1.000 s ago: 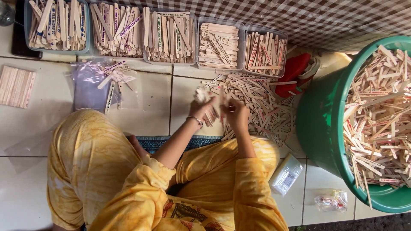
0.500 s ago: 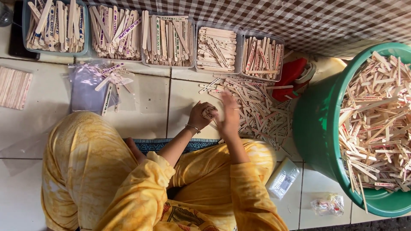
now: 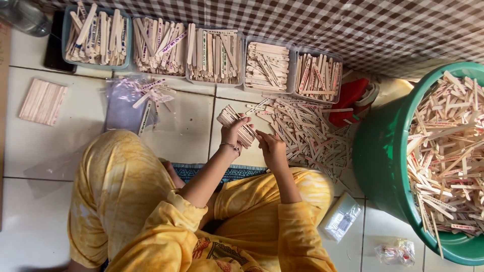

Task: The person sits on the floor and sorts wooden sticks from a large green bucket into smaller plastic containers. They pick up handfuls of sticks, align them, and place them into the containers, occasionally adjusting the stacks.

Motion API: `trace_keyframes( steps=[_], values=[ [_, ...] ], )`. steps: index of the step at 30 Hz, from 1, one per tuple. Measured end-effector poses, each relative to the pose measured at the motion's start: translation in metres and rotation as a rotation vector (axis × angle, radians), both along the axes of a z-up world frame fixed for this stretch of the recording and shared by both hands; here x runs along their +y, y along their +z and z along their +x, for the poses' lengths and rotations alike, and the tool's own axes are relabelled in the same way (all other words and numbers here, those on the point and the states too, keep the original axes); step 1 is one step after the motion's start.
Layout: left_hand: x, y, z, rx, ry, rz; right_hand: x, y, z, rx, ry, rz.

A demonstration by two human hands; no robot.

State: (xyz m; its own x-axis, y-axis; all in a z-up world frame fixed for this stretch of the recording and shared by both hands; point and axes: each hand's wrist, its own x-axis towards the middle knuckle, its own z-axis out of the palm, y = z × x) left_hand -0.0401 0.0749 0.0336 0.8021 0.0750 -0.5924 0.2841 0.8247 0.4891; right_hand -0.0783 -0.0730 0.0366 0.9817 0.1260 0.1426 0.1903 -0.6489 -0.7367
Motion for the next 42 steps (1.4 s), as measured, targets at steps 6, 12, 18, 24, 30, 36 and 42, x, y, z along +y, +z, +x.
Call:
trace_keyframes(
  steps=[6,12,18,24,30,36,42],
  values=[
    [0.014,0.007,-0.011,0.0,-0.026,-0.139,0.02,0.023,-0.028,0.011,-0.136,0.014],
    [0.03,-0.015,-0.007,-0.037,0.04,-0.104,0.006,0.09,-0.044,0.244,-0.183,0.003],
    [-0.019,-0.072,-0.039,-0.121,-0.317,0.167,0.057,0.062,-0.022,-0.125,-0.265,0.094],
    [-0.001,-0.073,-0.024,-0.541,-0.321,0.644,0.037,0.019,-0.007,-0.234,-0.258,0.076],
    [-0.019,-0.189,-0.022,-0.6,-0.649,1.322,0.062,0.006,-0.013,0.049,0.06,-0.035],
    [0.008,-0.09,-0.031,-0.025,-0.299,0.23,0.042,0.001,-0.025,0.096,-0.083,0.131],
    [0.061,0.009,-0.068,-0.027,-0.36,0.159,0.065,0.038,-0.043,0.208,-0.146,0.357]
  ],
)
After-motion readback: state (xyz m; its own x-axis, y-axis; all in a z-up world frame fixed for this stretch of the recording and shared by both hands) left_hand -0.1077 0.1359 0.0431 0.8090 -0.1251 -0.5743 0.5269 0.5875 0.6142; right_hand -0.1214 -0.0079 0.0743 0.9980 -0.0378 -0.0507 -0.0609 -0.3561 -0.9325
